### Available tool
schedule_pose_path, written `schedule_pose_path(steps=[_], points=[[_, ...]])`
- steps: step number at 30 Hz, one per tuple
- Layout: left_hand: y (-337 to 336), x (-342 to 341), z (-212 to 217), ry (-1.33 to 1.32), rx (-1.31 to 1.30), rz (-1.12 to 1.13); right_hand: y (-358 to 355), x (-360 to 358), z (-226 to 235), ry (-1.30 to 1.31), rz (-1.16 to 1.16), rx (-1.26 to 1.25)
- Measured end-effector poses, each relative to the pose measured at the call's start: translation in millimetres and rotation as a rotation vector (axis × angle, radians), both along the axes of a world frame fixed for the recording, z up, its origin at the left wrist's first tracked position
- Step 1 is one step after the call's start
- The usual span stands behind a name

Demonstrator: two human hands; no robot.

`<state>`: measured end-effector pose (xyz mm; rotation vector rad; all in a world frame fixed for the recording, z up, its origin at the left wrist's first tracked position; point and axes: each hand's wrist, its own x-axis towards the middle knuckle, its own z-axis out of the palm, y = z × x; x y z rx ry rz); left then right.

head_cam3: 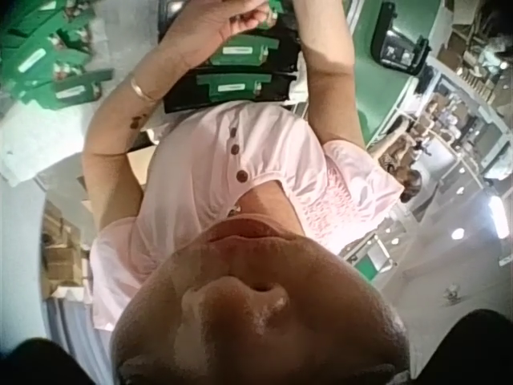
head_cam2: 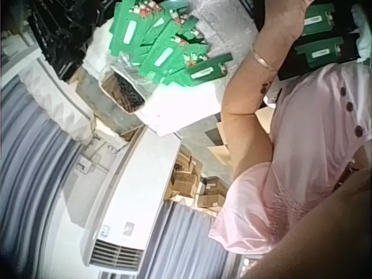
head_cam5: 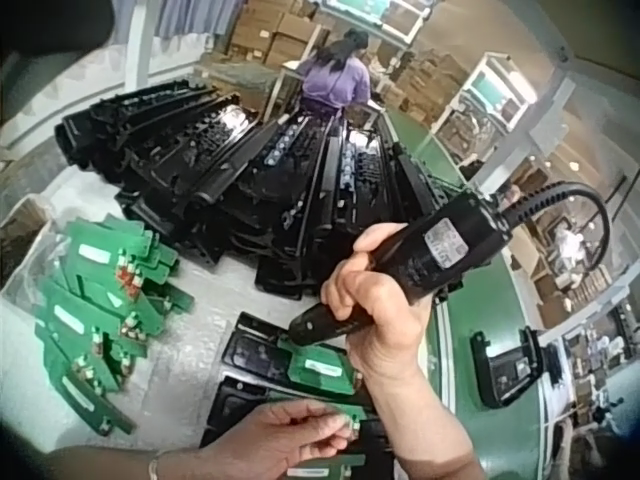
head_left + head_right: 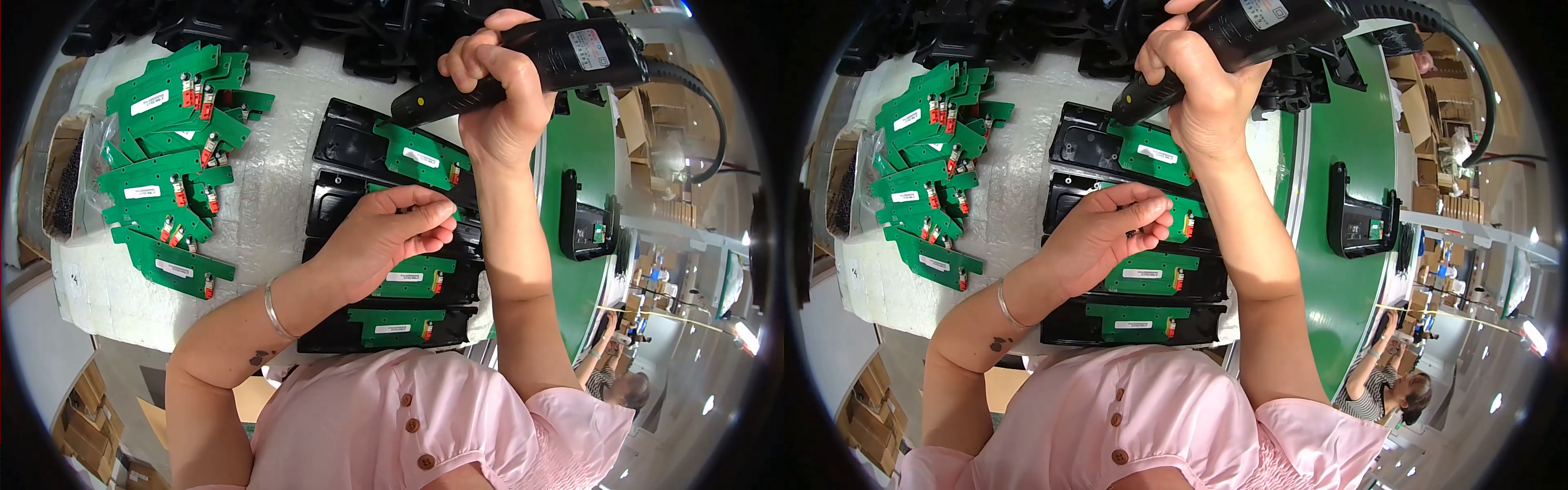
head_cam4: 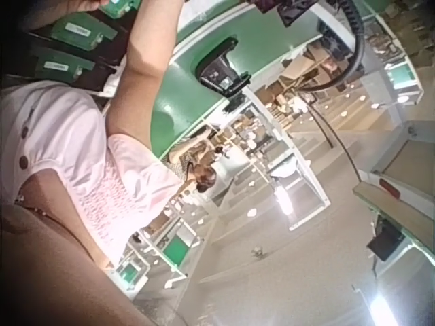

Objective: Assemble small electronic boards and plastic components onto printer toner cartridges and secure them with an electric screwdriver.

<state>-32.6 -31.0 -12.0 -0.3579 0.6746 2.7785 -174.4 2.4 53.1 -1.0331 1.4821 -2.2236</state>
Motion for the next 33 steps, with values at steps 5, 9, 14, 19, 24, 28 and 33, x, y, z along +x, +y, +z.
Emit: schedule_pose_path(steps=[5,9,14,19,24,28,33], points=[[0.8,0.0,0.4,-0.018,0.01,-0.011,-7.4,6.6,5.4,-0.097,-0.013,-0.027],[0.5,1.7,2.4,-0.076,0.031,0.01,-12.2,8.1,5.3,-0.085,0.015,0.025],[2.7,1.3,4.0,-0.09,0.089,0.07,-16.4,12.3,9.0,-0.039,-0.004,0.125],[2.5,2.7,1.8,-0.051,0.084,0.03,-15.5,10.9,9.7,-0.025,-0.017,0.163],[-0.7,1.8,-9.6,-0.058,0.241,0.107,-1.9,15.0,17.8,0.164,-0.112,0.029],[-2.3,-3.8,1.9,-0.138,0.28,0.245,54.5,22.1,57.3,0.231,0.299,-0.168],[-6.3,-1.8,-5.5,-0.098,0.318,0.208,77.0,50.6,66.8,0.119,0.284,-0.156]])
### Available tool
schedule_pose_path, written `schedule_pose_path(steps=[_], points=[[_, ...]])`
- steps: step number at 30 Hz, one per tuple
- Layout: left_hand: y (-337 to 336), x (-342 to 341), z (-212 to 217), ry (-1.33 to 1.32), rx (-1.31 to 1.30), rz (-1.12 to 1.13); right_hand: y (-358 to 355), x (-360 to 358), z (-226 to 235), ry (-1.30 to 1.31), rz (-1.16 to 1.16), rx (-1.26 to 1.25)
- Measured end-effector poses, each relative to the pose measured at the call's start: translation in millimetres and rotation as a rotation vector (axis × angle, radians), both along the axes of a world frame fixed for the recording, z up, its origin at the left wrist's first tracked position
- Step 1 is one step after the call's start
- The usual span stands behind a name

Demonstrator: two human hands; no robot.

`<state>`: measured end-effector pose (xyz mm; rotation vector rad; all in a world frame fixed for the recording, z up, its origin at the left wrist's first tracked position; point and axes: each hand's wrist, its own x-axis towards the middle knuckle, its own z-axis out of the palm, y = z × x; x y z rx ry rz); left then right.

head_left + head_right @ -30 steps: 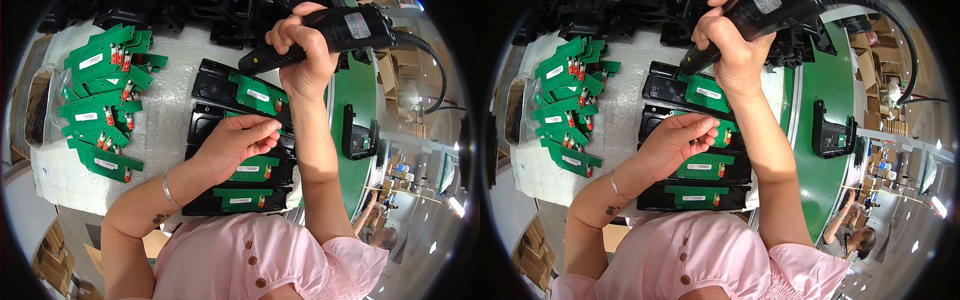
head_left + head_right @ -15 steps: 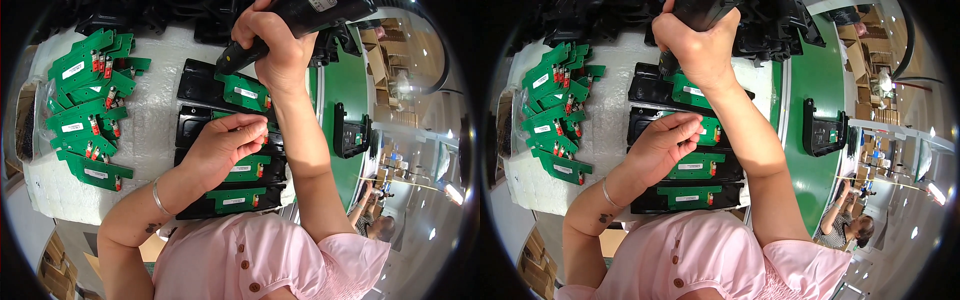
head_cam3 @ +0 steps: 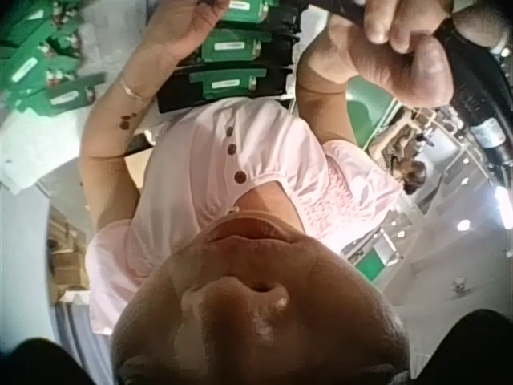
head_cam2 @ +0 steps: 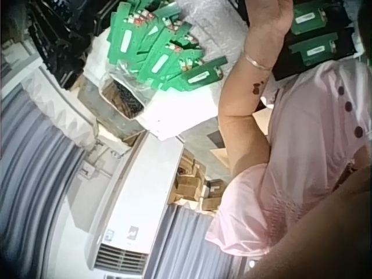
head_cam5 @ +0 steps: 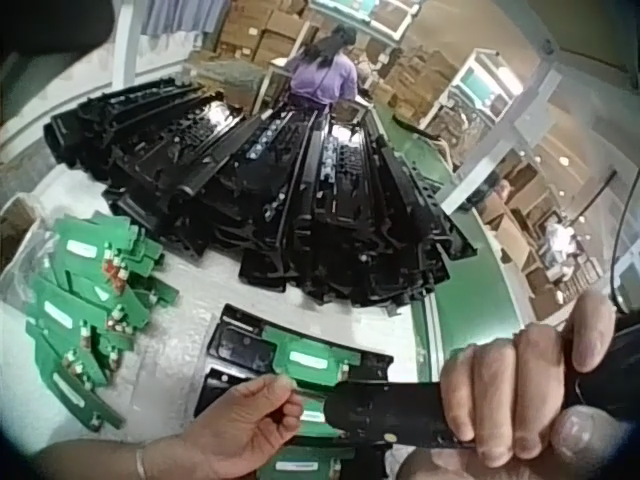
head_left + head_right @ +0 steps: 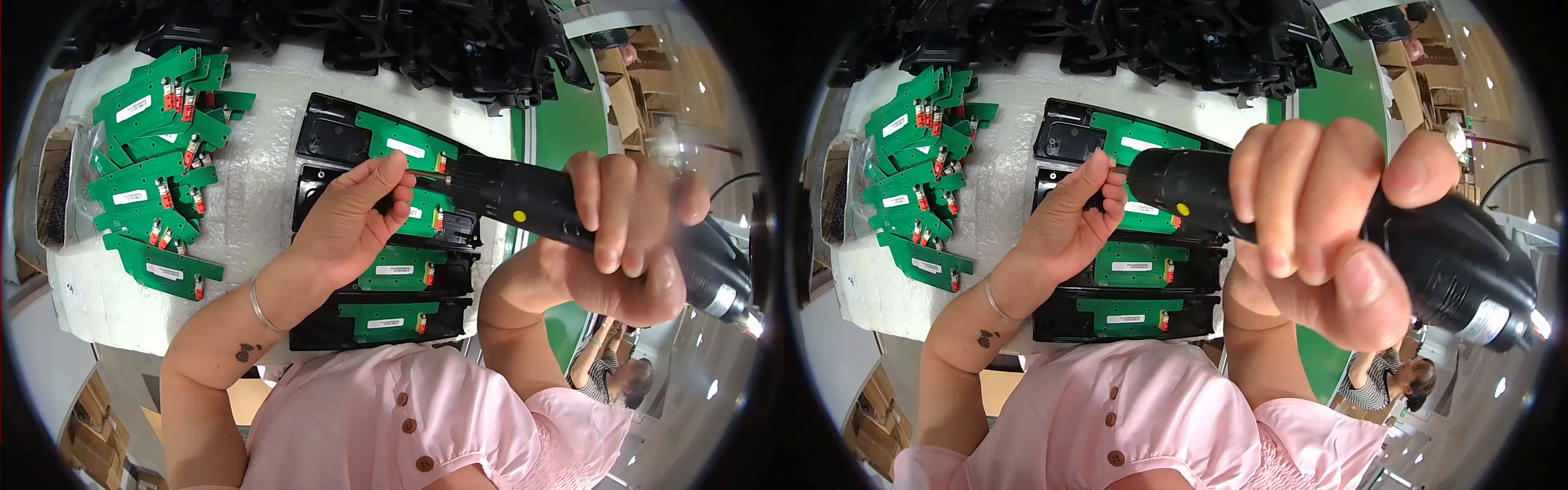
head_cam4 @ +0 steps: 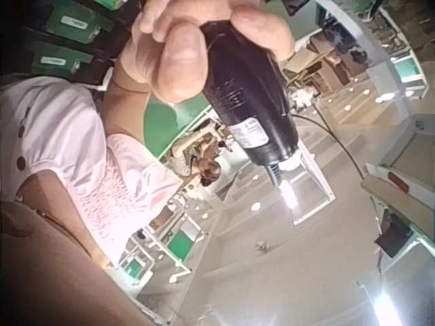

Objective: Assemble small electronic boards and plastic components onto printer toner cartridges and secure them with an electric screwdriver.

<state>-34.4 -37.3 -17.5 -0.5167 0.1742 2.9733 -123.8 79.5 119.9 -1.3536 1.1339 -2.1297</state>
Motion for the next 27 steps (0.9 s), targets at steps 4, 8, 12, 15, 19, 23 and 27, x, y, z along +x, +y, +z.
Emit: schedule_pose_path(steps=[4,8,12,15,19,23,27], points=[[0.2,0.9,-3.5,0.082,-0.011,-0.024,0.5,1.9,-4.8,0.013,-0.023,0.01],[0.4,1.2,-3.9,0.149,0.003,-0.046,0.1,3.3,-4.0,0.02,-0.005,-0.001],[12.4,1.4,11.8,0.076,-0.176,-0.148,-18.2,-13.1,-35.7,0.05,-0.267,-0.03],[14.9,4.7,4.7,0.099,-0.277,-0.236,-35.9,-30.9,-55.7,-0.067,-0.448,0.071],[12.2,4.0,13.1,0.086,-0.308,-0.29,-35.1,-43.2,-64.5,-0.045,-0.501,0.144],[11.5,3.7,11.4,0.053,-0.289,-0.241,-37.8,-44.5,-66.5,-0.058,-0.507,0.151],[12.5,3.5,8.3,0.04,-0.278,-0.255,-40.4,-48.2,-66.9,-0.06,-0.488,0.175]])
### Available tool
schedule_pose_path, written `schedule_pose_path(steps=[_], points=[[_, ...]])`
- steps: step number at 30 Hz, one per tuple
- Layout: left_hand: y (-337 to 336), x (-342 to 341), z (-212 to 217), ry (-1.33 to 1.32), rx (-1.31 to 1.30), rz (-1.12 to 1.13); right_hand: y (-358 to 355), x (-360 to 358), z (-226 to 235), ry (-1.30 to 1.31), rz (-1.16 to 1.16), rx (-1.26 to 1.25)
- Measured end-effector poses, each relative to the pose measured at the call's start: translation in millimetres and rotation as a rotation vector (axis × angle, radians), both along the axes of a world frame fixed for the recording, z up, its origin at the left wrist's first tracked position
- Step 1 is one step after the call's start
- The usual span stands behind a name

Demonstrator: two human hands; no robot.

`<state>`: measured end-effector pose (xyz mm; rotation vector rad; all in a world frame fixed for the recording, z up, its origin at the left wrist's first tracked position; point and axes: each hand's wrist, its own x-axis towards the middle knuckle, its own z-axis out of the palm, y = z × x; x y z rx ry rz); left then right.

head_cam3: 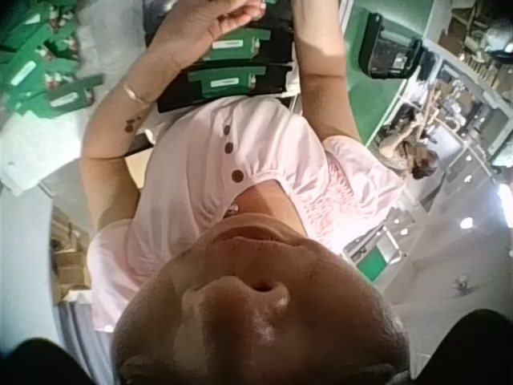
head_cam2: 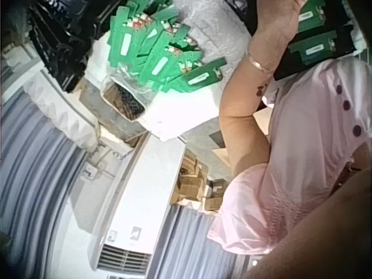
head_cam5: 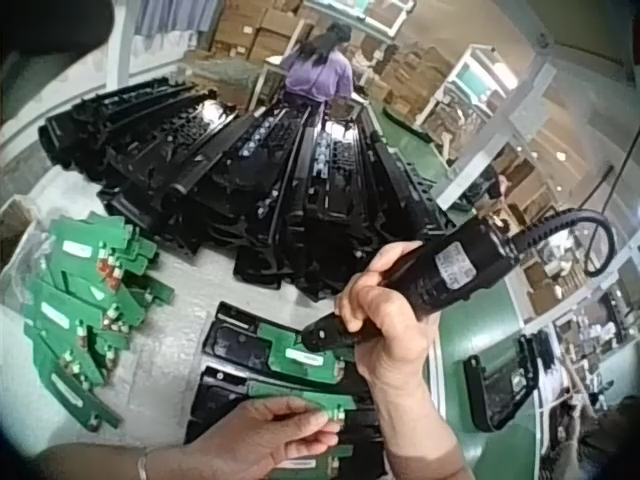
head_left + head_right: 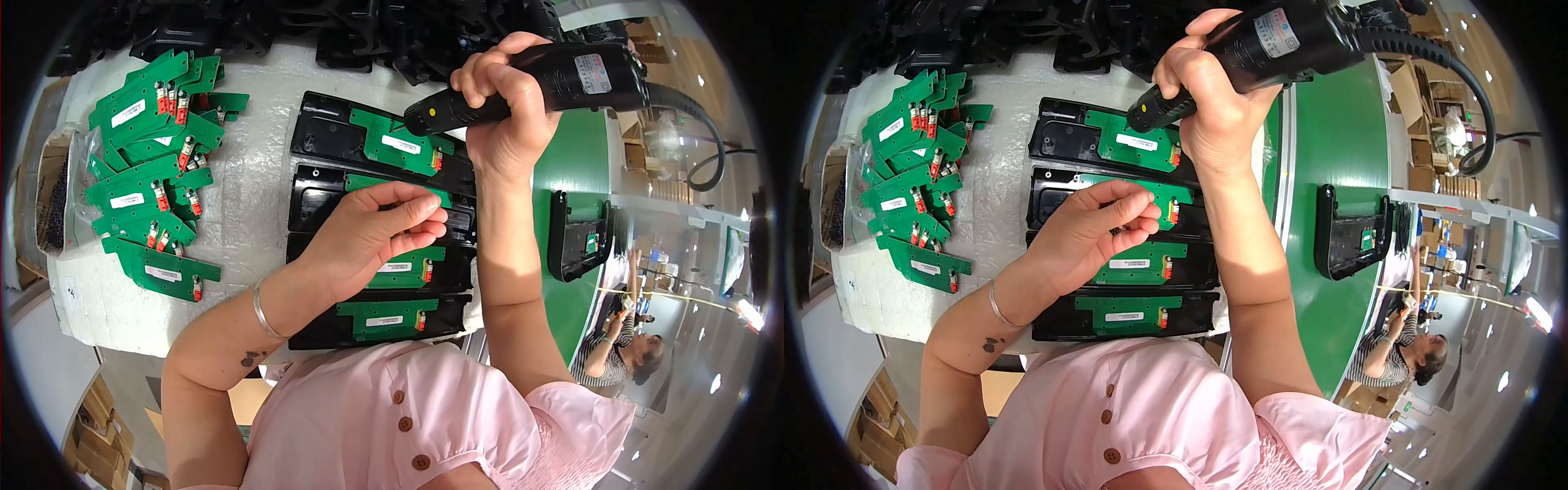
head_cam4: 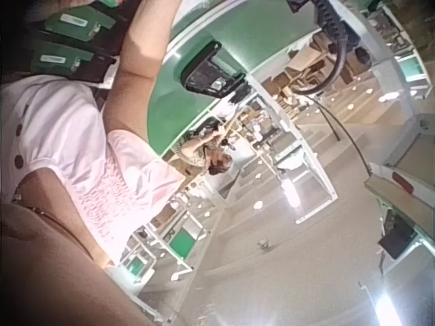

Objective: Assemble small electronic boards and plastic components onto printer toner cartridges and secure them with an electric screwdriver.

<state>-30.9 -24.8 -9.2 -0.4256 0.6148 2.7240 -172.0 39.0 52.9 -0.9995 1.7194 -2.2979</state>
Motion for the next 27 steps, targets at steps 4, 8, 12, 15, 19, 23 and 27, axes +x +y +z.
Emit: schedule_pose_path(steps=[4,8,12,15,19,23,27], points=[[1.2,1.5,-0.6,-0.039,0.044,0.036,-2.5,-0.2,0.4,-0.037,0.036,-0.009],[-3.0,1.4,-3.0,-0.019,0.066,0.05,-5.2,1.5,-2.4,0.069,0.043,0.085],[-4.8,1.0,-4.7,-0.029,0.12,0.075,-9.8,1.7,-1.1,0.054,0.079,0.08],[-4.3,-1.3,-5.2,-0.065,0.154,0.134,-9.4,1.8,0.3,0.017,0.093,0.064],[-6.0,-2.3,-4.7,-0.132,0.204,0.248,-2.9,2.9,6.3,-0.026,0.117,-0.116],[-6.4,-5.8,-4.2,-0.126,0.243,0.241,36.9,18.1,51.2,0.152,0.51,-0.207],[-9.1,-1.7,-5.6,-0.105,0.282,0.254,42.8,46.8,63.5,0.061,0.473,-0.135]])
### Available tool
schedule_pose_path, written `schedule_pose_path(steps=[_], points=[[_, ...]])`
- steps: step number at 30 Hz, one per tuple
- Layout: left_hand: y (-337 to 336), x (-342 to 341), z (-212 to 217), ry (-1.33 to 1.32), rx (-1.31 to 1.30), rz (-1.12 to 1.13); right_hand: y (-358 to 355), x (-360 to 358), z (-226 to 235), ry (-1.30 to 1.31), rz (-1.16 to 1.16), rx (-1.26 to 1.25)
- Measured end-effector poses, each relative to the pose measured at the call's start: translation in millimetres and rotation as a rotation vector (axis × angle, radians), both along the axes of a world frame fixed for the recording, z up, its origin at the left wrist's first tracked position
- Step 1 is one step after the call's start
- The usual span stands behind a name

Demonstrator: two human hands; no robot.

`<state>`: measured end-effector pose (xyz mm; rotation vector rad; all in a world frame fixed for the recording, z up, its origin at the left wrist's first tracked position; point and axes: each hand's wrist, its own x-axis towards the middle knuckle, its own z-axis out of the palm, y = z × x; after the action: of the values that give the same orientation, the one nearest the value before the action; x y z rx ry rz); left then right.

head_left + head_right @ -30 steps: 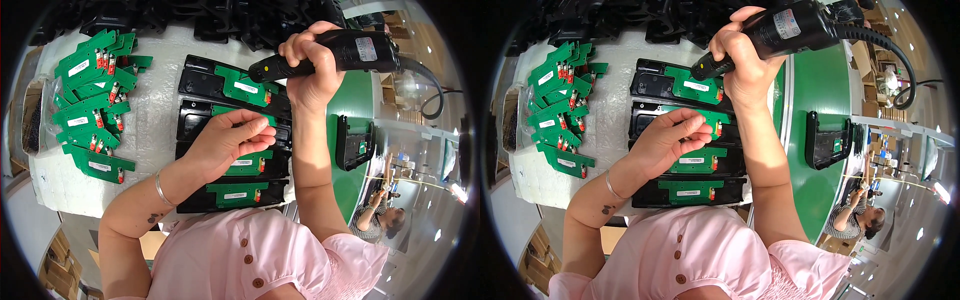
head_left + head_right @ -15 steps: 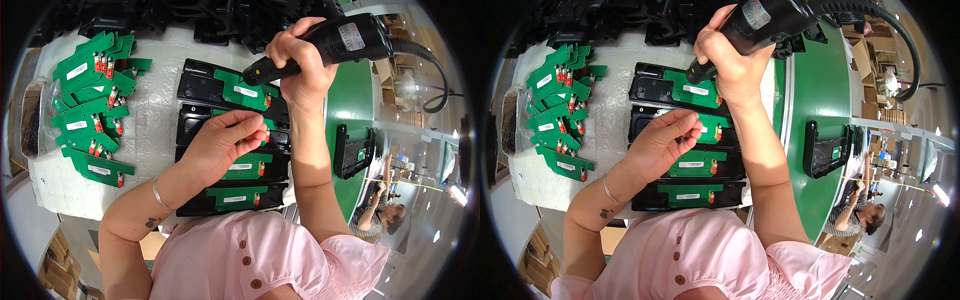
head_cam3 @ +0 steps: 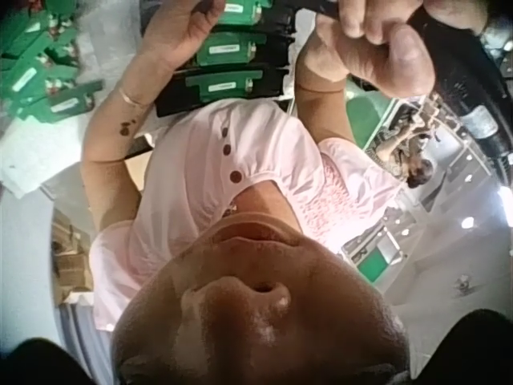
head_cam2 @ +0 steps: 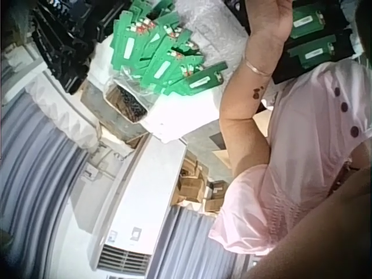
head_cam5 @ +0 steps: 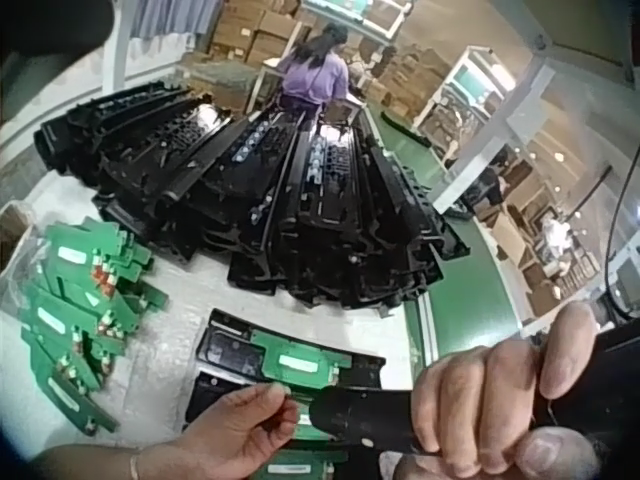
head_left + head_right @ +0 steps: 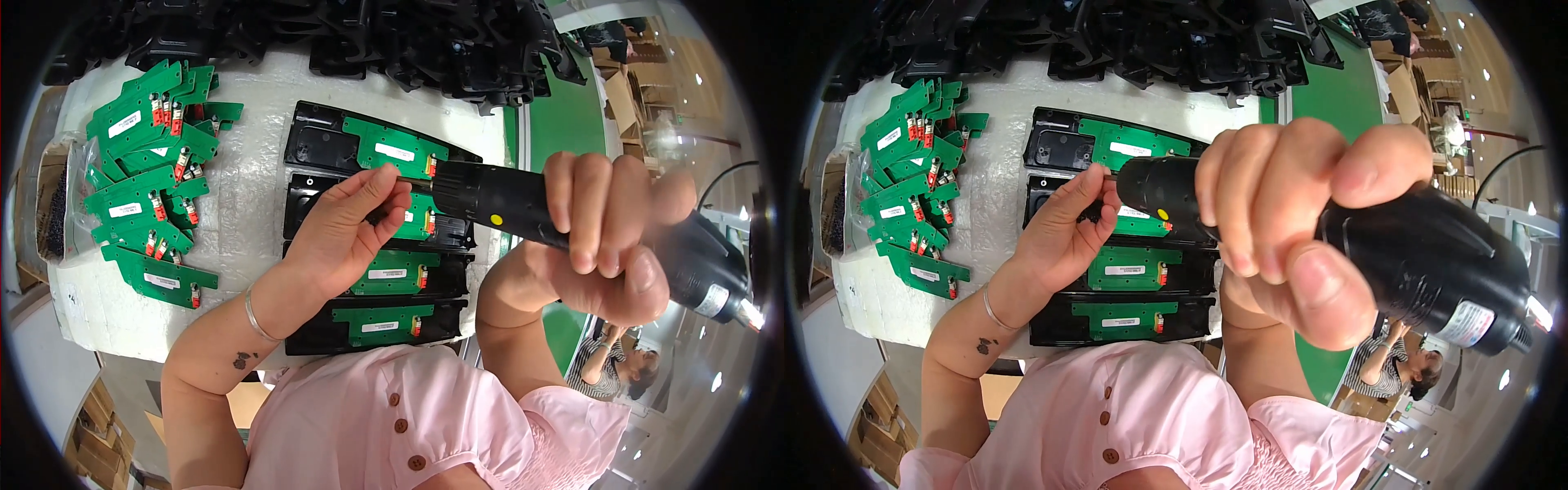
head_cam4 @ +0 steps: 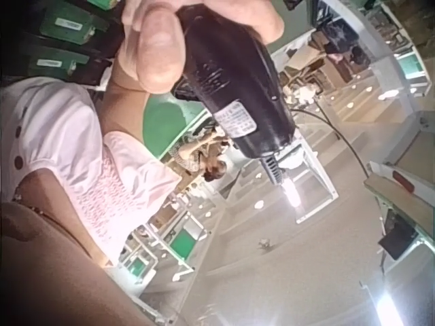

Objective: Assemble small electronic boards and plastic components onto printer toner cartridges and secure them with an electric screwdriver.

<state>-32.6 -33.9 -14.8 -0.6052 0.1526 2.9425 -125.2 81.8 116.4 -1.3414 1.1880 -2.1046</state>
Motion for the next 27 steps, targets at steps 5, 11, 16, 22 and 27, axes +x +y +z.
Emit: schedule_pose_path(steps=[5,11,16,22,27], points=[[1.1,1.5,-3.0,0.048,0.068,-0.034,2.9,2.7,-2.7,0.004,-0.037,0.017],[10.7,1.5,17.8,-0.035,-0.013,-0.211,-25.1,-2.7,-42.3,-0.081,-0.257,-0.017],[16.7,3.8,1.9,0.095,-0.047,-0.19,-35.1,-23.1,-66.0,-0.161,-0.296,-0.015],[14.0,6.3,4.5,0.231,-0.265,-0.294,-37.6,-21.1,-66.8,-0.103,-0.37,0.15],[14.8,5.7,4.7,0.188,-0.264,-0.296,-42.6,-19.7,-68.7,-0.075,-0.344,0.184]])
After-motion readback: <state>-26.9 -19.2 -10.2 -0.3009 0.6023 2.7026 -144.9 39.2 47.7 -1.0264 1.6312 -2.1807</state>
